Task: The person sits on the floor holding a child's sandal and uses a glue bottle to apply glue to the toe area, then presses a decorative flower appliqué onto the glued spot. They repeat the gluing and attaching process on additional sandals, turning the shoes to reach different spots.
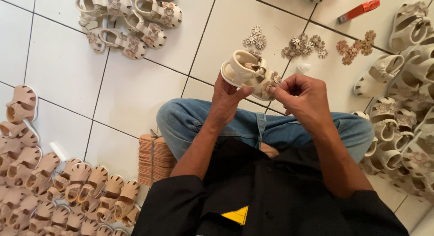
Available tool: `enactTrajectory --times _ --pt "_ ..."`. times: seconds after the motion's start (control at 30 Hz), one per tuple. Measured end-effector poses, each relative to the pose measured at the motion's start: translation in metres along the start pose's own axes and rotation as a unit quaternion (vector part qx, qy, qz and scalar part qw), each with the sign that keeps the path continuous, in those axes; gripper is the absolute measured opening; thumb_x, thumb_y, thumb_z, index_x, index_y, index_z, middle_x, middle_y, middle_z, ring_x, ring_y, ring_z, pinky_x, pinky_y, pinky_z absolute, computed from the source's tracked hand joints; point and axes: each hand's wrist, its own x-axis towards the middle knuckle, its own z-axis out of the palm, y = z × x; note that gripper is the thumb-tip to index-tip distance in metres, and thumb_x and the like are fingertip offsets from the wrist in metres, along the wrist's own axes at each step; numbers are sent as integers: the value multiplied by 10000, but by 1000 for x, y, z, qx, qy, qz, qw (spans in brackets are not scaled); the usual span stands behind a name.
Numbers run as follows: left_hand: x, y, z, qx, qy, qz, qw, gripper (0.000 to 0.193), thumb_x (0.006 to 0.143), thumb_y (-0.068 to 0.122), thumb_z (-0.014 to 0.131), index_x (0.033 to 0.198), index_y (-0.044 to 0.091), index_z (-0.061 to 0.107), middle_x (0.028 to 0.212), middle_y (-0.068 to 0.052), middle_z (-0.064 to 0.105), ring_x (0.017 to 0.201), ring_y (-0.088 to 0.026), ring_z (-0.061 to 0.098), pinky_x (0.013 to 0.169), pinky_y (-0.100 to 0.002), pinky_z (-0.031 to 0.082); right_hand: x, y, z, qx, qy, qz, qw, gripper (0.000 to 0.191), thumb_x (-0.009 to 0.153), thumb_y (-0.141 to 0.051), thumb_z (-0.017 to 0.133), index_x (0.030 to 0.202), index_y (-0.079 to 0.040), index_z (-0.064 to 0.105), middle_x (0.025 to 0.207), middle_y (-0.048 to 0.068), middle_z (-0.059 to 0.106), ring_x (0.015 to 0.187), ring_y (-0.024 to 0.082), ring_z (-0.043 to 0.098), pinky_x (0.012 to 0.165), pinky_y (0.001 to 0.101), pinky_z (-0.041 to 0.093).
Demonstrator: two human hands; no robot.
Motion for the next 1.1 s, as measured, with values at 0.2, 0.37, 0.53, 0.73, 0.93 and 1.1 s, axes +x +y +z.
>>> enactTrajectory --times 0.2,0.37,0.53,0.73,0.93,1.1 --pt "4 -3 -1 -36 -13 -28 999 637 976 78 748 1523 18 428 1421 -101 587 1328 -215 569 1133 -377 513 -9 1 -9 -62 29 -46 997 157 943 -121 786 942 10 700 742 10 653 632 36 537 524 189 424" --pt "3 2 10 -50 -51 -69 995 532 1100 266 602 1536 16 428 1339 -123 615 1172 -196 630 939 -360 588 -25 -13 -19 -34 74 -217 973 204 1064 -110 719 1197 36 667 1184 89 628 849 66 629 694 202 536" --pt "0 13 40 13 -64 -100 993 590 1095 419 445 1549 50 370 1289 -131 624 1104 -197 675 895 -312 624 -12 -34 -29 -84 -81 -180 977 403 929 -159 745 1277 26 663 1236 137 631 796 105 686 534 222 575" --pt "-3 22 60 194 -89 -66 975 660 1116 485 375 1600 37 368 1284 -142 636 1103 -180 657 892 -287 594 6 -39 -31 -138 -242 34 960 347 784 -222 811 1013 29 741 673 118 753 486 161 684 340 261 467" --pt "-2 21 56 231 -104 -63 965 647 1123 490 390 1581 34 416 1318 -146 639 1160 -175 636 949 -294 570 9 -14 -20 -113 -262 28 958 277 801 -234 826 875 20 746 576 96 696 403 119 610 339 247 443" --pt "-2 16 52 217 -107 -101 965 654 1101 493 383 1583 52 409 1252 -155 655 1081 -187 655 890 -304 583 8 -1 -19 -117 -259 39 958 271 855 -258 790 867 11 762 527 82 655 402 119 575 366 247 410"
